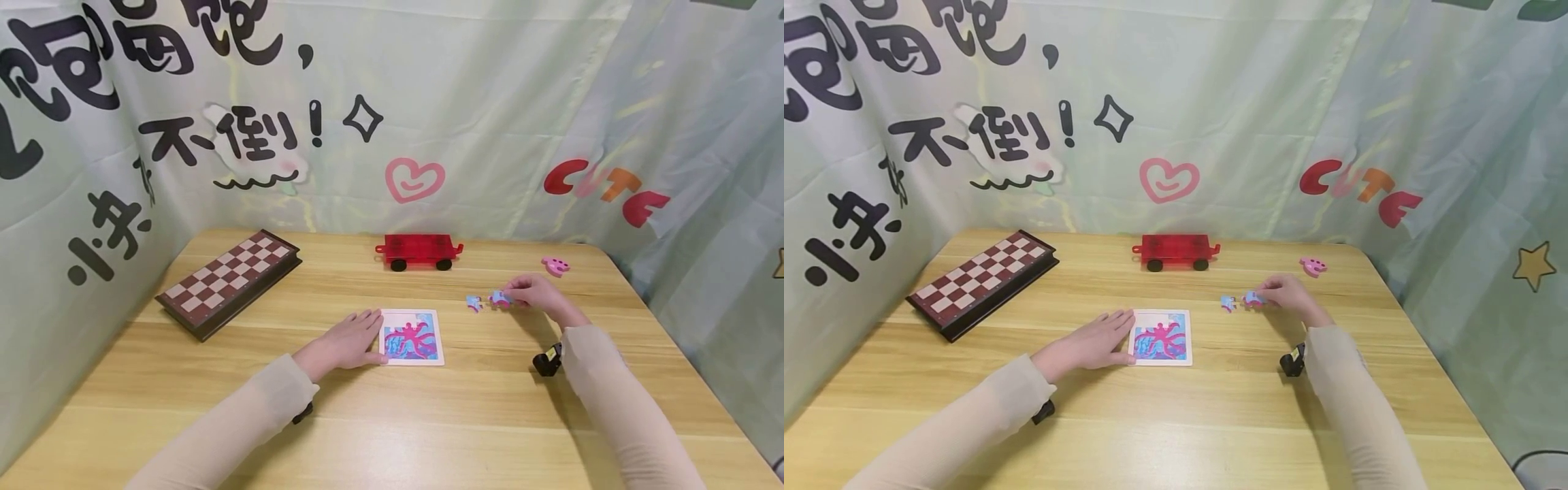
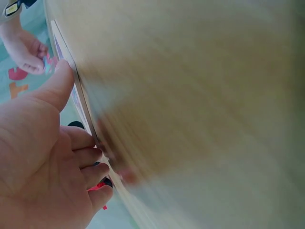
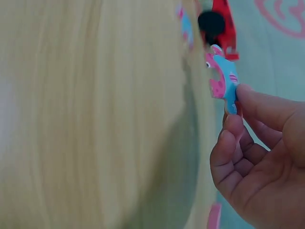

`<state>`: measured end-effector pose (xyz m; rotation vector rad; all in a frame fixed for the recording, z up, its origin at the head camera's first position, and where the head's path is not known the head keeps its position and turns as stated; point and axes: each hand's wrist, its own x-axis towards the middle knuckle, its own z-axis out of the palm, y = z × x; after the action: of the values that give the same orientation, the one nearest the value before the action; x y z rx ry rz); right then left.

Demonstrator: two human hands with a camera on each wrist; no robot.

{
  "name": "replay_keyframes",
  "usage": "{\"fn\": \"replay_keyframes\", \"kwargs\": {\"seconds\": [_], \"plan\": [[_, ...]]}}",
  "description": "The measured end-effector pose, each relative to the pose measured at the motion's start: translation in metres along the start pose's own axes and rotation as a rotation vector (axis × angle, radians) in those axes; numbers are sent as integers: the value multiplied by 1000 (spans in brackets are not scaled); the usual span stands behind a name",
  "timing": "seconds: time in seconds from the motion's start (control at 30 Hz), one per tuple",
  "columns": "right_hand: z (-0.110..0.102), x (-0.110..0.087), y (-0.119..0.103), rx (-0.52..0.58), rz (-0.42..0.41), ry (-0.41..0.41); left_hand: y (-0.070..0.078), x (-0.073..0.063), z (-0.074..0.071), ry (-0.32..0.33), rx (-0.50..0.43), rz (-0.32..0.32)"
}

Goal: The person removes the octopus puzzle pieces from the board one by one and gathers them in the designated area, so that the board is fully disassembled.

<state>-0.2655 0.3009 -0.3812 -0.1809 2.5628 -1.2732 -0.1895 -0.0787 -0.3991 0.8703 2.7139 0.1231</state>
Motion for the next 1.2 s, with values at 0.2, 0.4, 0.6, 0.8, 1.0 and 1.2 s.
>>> {"fn": "replay_keyframes", "kwargs": {"seconds": [0.2,0.4,0.6,0.8,1.0,1.2], "plan": [[-7,6,17,-49,46,22,0,1,0,-8,10,0],[-8,11,23,-87,62,37,1,0,-2,-2,10,4],[-8,12,23,-111,77,48,2,1,-4,-2,14,8],[-7,9,15,-117,78,61,1,2,-2,-5,19,8],[8,6,-13,-150,-47,41,0,1,-1,-4,16,7],[43,8,-44,-124,-188,-12,0,0,-1,-7,11,8]]}}
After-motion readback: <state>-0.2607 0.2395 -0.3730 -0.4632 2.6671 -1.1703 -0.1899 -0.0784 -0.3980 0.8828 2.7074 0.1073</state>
